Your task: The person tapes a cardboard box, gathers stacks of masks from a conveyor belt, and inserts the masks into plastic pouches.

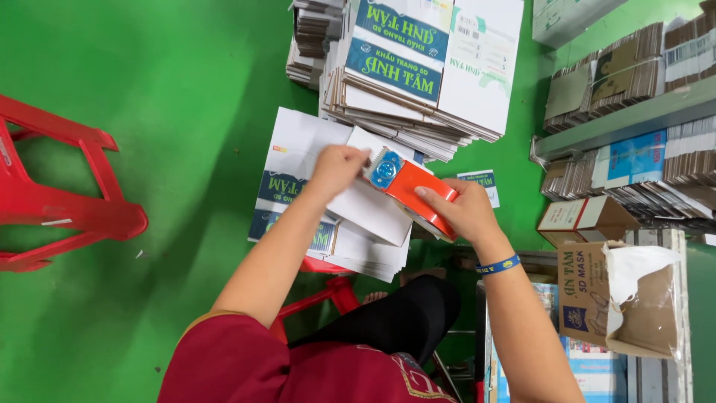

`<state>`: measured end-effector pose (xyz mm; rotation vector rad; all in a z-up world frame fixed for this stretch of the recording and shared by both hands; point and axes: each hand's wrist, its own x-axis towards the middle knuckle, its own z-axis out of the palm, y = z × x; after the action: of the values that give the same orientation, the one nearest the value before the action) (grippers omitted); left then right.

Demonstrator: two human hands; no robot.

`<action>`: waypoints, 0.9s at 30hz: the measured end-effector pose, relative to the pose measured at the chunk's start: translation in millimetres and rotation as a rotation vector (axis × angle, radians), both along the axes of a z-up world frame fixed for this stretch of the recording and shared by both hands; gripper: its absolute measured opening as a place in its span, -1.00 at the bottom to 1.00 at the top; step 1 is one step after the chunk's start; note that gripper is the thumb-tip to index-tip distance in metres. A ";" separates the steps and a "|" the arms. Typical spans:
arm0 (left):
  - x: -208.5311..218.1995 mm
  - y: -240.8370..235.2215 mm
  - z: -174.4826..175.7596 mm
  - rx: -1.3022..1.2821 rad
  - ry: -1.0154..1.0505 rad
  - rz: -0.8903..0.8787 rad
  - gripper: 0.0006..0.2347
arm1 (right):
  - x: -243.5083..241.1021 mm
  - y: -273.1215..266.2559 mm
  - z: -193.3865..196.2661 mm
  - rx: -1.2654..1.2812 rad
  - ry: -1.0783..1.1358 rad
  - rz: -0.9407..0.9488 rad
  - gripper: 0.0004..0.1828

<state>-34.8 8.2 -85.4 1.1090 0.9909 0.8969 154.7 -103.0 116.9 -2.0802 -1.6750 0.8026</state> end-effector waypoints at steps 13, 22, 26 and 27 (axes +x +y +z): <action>-54.9 31.2 -17.2 0.062 0.157 0.084 -0.72 | -43.2 31.1 0.2 -0.113 -0.373 0.001 -0.23; -30.3 22.9 -88.5 0.088 0.185 0.072 -0.68 | -66.6 49.4 -7.5 -0.215 -0.571 0.046 -0.12; -34.3 11.4 -80.4 0.069 0.537 -0.027 -0.55 | -65.9 50.9 -9.5 -0.183 -0.587 0.068 -0.10; -38.4 9.3 -74.0 0.009 0.691 -0.083 -0.51 | -65.6 51.3 -9.7 -0.171 -0.584 0.078 -0.09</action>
<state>-73.2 17.4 -159.5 1.4973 1.4842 0.4436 89.1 -51.7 107.2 -2.5544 -2.0415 0.3823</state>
